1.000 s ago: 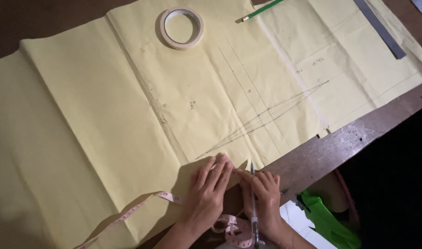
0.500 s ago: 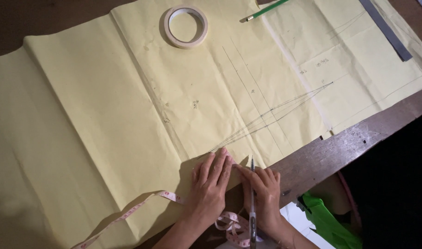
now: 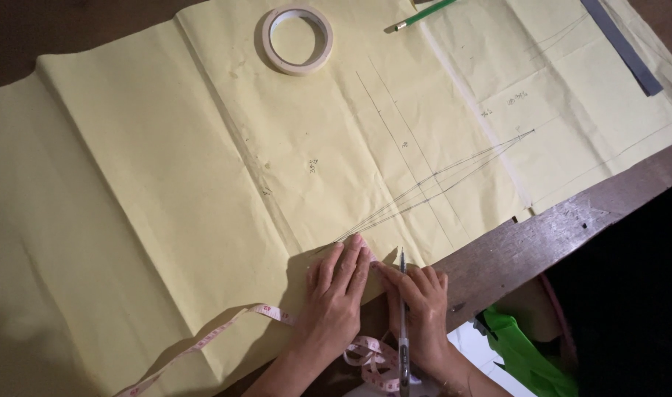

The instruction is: The person measures a large sheet of yellow paper using a flexible measuring tape and marks points with a pencil. They then use a metal ruler to draw straight lines connecting the marks, creating a pattern layout on the paper.

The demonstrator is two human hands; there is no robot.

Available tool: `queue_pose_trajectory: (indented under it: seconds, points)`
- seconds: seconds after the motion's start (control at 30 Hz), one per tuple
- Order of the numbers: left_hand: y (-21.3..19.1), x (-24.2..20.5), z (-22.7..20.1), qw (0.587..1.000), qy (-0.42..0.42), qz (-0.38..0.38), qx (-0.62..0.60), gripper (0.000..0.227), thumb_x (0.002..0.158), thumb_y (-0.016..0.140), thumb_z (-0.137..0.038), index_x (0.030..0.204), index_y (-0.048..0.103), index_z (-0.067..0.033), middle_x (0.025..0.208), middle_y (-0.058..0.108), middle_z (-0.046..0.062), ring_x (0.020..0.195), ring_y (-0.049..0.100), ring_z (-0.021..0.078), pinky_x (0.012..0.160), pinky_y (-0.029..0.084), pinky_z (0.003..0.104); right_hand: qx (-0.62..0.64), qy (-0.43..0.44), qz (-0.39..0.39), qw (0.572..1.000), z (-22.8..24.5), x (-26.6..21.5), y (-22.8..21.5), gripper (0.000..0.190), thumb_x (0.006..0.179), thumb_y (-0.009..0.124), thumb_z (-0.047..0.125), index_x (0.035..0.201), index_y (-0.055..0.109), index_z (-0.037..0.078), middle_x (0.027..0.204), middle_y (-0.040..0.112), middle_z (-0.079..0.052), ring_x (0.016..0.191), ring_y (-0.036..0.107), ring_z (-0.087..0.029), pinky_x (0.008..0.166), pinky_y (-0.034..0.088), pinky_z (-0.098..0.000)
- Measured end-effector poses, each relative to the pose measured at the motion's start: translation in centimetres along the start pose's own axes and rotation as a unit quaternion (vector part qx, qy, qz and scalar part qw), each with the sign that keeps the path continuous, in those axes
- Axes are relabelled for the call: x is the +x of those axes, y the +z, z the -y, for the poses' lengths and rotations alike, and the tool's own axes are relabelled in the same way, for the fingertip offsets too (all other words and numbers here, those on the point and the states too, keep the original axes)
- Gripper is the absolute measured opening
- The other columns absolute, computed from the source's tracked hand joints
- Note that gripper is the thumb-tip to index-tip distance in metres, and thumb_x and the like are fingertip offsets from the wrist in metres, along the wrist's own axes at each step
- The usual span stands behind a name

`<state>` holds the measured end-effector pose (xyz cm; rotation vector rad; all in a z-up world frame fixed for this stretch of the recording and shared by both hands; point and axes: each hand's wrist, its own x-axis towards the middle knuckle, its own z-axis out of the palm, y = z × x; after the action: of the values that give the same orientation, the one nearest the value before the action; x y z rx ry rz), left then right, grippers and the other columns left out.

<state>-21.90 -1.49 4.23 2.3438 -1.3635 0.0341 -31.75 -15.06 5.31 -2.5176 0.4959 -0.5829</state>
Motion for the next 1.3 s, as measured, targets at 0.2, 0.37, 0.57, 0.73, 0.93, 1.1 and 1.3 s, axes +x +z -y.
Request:
queue_pose_trajectory:
  seconds: [0.2, 0.37, 0.57, 0.73, 0.93, 1.1, 1.3]
  points:
    - [-0.3, 0.1, 0.0, 1.000, 0.002, 0.006, 0.002, 0.060, 0.092, 0.047, -0.003, 0.152, 0.047, -0.0034, 0.162, 0.041, 0.015, 0.140, 0.045, 0.0340, 0.108, 0.042, 0.050, 0.001, -0.001, 0.002, 1.000, 0.0, 0.0, 0.0, 0.023, 0.097, 0.066, 0.009, 0.119, 0.073, 0.013, 0.081, 0.058, 0.000, 0.075, 0.048, -0.017, 0.075, 0.032, -0.0331]
    - [-0.6, 0.3, 0.0, 1.000, 0.005, -0.006, 0.011, 0.058, 0.093, 0.047, -0.003, 0.151, 0.048, -0.0030, 0.161, 0.042, 0.015, 0.139, 0.045, 0.0322, 0.111, 0.040, 0.048, 0.000, -0.001, 0.005, 1.000, 0.1, 0.1, -0.2, 0.025, 0.096, 0.067, 0.008, 0.119, 0.072, 0.014, 0.082, 0.060, -0.001, 0.076, 0.049, -0.017, 0.074, 0.032, -0.0337]
    - [-0.6, 0.4, 0.1, 1.000, 0.005, 0.004, 0.010, 0.058, 0.093, 0.049, -0.006, 0.151, 0.048, -0.0026, 0.159, 0.044, 0.015, 0.138, 0.045, 0.0323, 0.108, 0.041, 0.047, -0.002, -0.003, 0.002, 1.000, 0.3, 0.3, -0.2, 0.024, 0.096, 0.068, 0.010, 0.119, 0.072, 0.014, 0.080, 0.060, 0.000, 0.076, 0.050, -0.017, 0.074, 0.033, -0.0336]
    - [-0.3, 0.3, 0.1, 1.000, 0.004, 0.020, -0.014, 0.062, 0.090, 0.053, -0.004, 0.152, 0.047, -0.0029, 0.162, 0.040, 0.015, 0.138, 0.043, 0.0338, 0.110, 0.040, 0.050, -0.006, 0.003, 0.008, 1.000, 0.3, 0.2, -0.4, 0.021, 0.098, 0.066, 0.013, 0.118, 0.072, 0.014, 0.081, 0.059, 0.000, 0.076, 0.049, -0.018, 0.074, 0.032, -0.0348]
    - [0.5, 0.3, 0.1, 1.000, 0.001, 0.010, 0.018, 0.059, 0.092, 0.050, -0.005, 0.151, 0.048, -0.0041, 0.162, 0.041, 0.014, 0.137, 0.046, 0.0338, 0.103, 0.043, 0.048, -0.023, -0.029, 0.042, 0.998, -0.7, -1.0, -1.1, 0.027, 0.098, 0.065, 0.015, 0.124, 0.069, 0.012, 0.087, 0.056, -0.001, 0.081, 0.045, -0.019, 0.075, 0.031, -0.0350]
    - [0.2, 1.7, 0.0, 1.000, 0.007, -0.021, -0.021, 0.045, 0.086, 0.062, 0.004, 0.131, 0.064, 0.0020, 0.141, 0.061, 0.020, 0.124, 0.051, 0.0336, 0.098, 0.047, 0.047, -0.014, -0.012, 0.057, 0.998, -1.0, -3.1, -2.5, 0.031, 0.098, 0.065, 0.018, 0.129, 0.068, 0.019, 0.091, 0.062, -0.001, 0.084, 0.050, -0.020, 0.079, 0.034, -0.0370]
    - [-0.5, 4.2, -0.5, 0.998, 0.041, -0.026, 0.045, 0.023, 0.090, 0.074, -0.016, 0.105, 0.074, 0.0010, 0.115, 0.069, 0.020, 0.108, 0.061, 0.0301, 0.085, 0.054, 0.038, -0.010, 0.010, 0.043, 0.999, -1.2, -4.4, -3.6, 0.022, 0.093, 0.072, 0.024, 0.114, 0.073, 0.019, 0.088, 0.063, -0.001, 0.082, 0.053, -0.020, 0.078, 0.034, -0.0371]
